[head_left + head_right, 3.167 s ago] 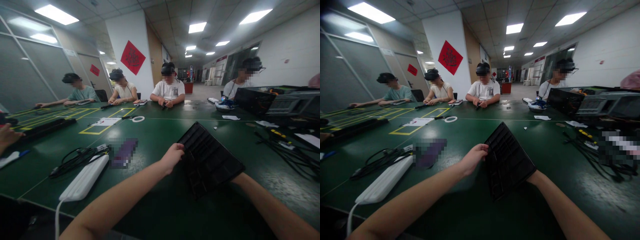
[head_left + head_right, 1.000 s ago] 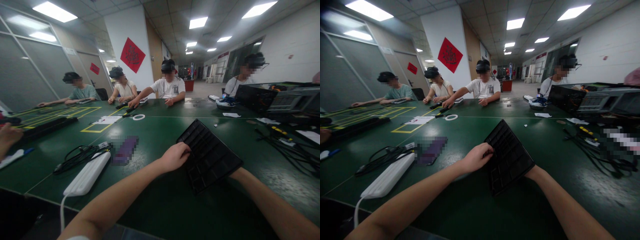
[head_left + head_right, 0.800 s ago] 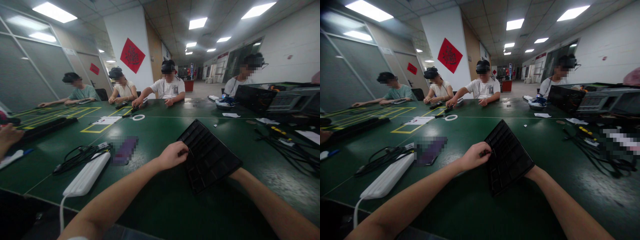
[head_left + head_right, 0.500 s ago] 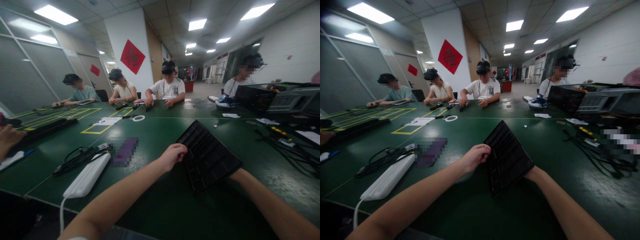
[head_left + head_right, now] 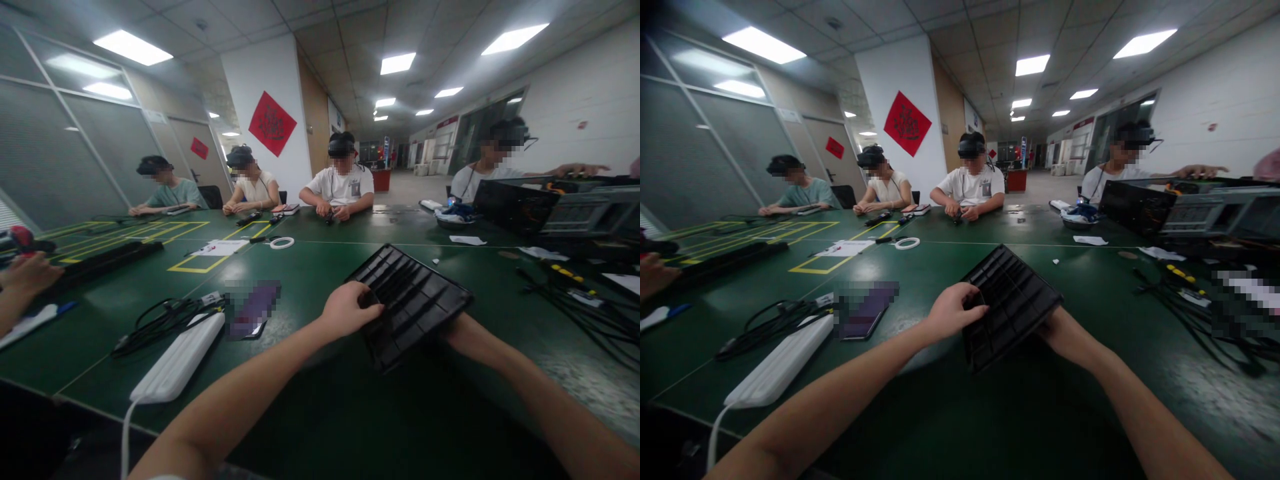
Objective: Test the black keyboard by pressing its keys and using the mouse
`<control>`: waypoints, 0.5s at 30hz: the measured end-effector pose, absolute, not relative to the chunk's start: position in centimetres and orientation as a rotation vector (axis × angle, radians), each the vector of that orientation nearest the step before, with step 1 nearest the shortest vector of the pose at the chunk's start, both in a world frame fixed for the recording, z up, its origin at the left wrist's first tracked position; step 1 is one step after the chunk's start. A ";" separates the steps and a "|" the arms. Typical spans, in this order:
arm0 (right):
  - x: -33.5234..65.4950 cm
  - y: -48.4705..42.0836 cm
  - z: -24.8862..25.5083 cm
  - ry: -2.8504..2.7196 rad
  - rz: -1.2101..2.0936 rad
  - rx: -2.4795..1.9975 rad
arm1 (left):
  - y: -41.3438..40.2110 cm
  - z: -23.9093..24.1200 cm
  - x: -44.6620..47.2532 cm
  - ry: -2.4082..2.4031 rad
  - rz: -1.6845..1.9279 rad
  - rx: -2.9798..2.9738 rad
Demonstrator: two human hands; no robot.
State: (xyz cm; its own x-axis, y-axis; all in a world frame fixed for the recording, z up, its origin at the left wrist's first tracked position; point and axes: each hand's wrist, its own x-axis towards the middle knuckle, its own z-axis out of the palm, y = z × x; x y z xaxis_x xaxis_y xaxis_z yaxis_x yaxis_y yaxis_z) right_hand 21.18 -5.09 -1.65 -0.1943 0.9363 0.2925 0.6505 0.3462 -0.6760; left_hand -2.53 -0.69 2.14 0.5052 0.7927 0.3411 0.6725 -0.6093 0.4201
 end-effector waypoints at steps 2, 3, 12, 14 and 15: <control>23.4 -4.5 -1.2 -2.013 0.378 -1.522 | 1.9 3.4 -4.4 1.459 0.794 2.443; 24.7 -4.2 -1.2 -2.020 0.230 -1.636 | 3.5 4.1 -5.7 1.601 0.787 2.389; 31.4 -2.9 -4.4 -2.037 -0.063 -2.176 | 13.7 6.5 -18.6 2.572 0.433 1.818; 31.6 -3.0 -4.3 -2.013 -0.123 -2.169 | 14.1 5.6 -20.1 2.592 0.395 1.705; 31.6 -3.1 -4.2 -1.999 -0.146 -2.175 | 14.1 5.2 -20.6 2.595 0.384 1.649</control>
State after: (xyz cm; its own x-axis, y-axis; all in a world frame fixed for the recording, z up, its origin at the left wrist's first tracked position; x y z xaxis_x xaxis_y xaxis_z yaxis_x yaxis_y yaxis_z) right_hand 31.61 -3.10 -4.23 0.0889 0.9767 0.1955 0.9947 -0.0769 -0.0682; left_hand -20.59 14.08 5.25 -0.4331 0.8962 0.0960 0.8856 0.4033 0.2303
